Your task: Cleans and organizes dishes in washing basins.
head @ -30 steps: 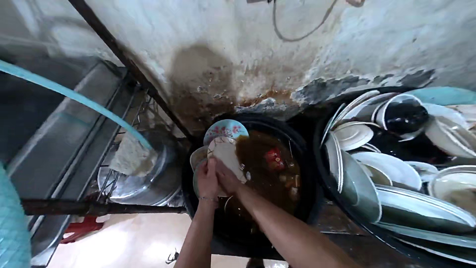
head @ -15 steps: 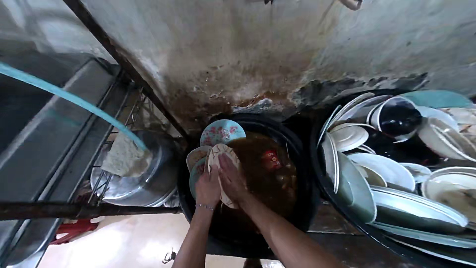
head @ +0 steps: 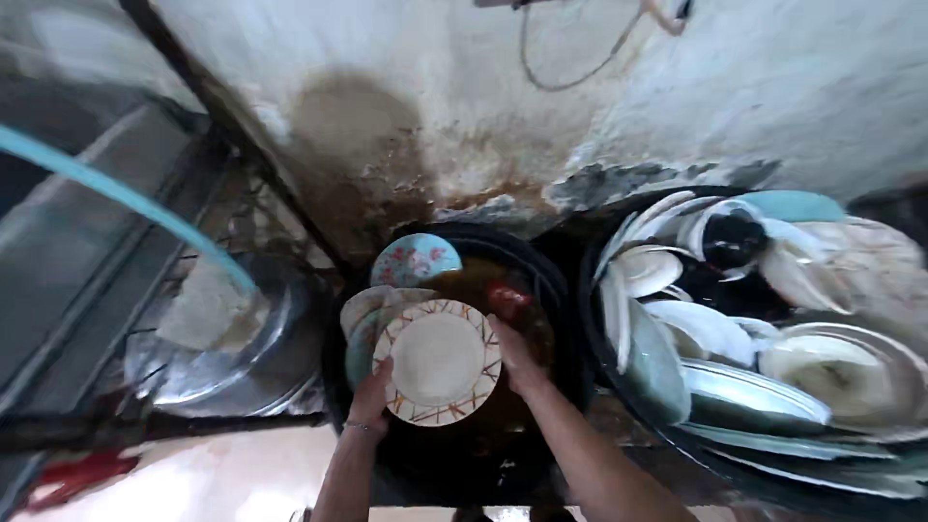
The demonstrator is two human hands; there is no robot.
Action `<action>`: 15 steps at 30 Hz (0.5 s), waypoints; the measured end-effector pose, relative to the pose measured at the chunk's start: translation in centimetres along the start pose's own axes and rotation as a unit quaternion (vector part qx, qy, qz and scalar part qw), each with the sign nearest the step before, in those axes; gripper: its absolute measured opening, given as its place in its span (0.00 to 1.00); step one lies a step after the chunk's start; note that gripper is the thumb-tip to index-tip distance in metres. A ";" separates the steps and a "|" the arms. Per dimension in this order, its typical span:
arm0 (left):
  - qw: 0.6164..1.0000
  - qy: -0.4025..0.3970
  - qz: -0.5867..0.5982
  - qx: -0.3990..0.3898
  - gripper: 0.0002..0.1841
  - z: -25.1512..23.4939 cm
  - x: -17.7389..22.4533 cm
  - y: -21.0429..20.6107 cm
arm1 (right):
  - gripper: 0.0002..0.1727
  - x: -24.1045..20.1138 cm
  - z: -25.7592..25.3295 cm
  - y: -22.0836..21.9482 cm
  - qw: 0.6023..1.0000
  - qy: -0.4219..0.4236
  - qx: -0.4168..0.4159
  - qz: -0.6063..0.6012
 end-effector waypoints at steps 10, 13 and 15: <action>0.845 -0.057 -0.530 -0.047 0.39 -2.9 -4.7 -12.8 | 0.33 -6.3 5.9 7.0 0.949 0.011 -0.031 0.314; 0.810 -0.071 -0.576 -0.083 0.29 -4.6 -5.1 -13.0 | 0.27 -11.0 10.6 10.7 0.913 0.054 0.023 0.403; 0.807 -0.095 -0.573 -0.104 0.26 -5.4 -4.8 -12.4 | 0.23 -13.7 13.0 14.9 0.889 0.141 0.109 0.421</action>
Point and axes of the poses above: each hand's wrist, its own z-axis away from the middle knuckle, its own y-axis out of the back of the hand, x = y × z, the point moved 2 cm from there along -z, towards the middle knuckle, and after that the axes turned 14 degrees about z, right-handed, at the moved point
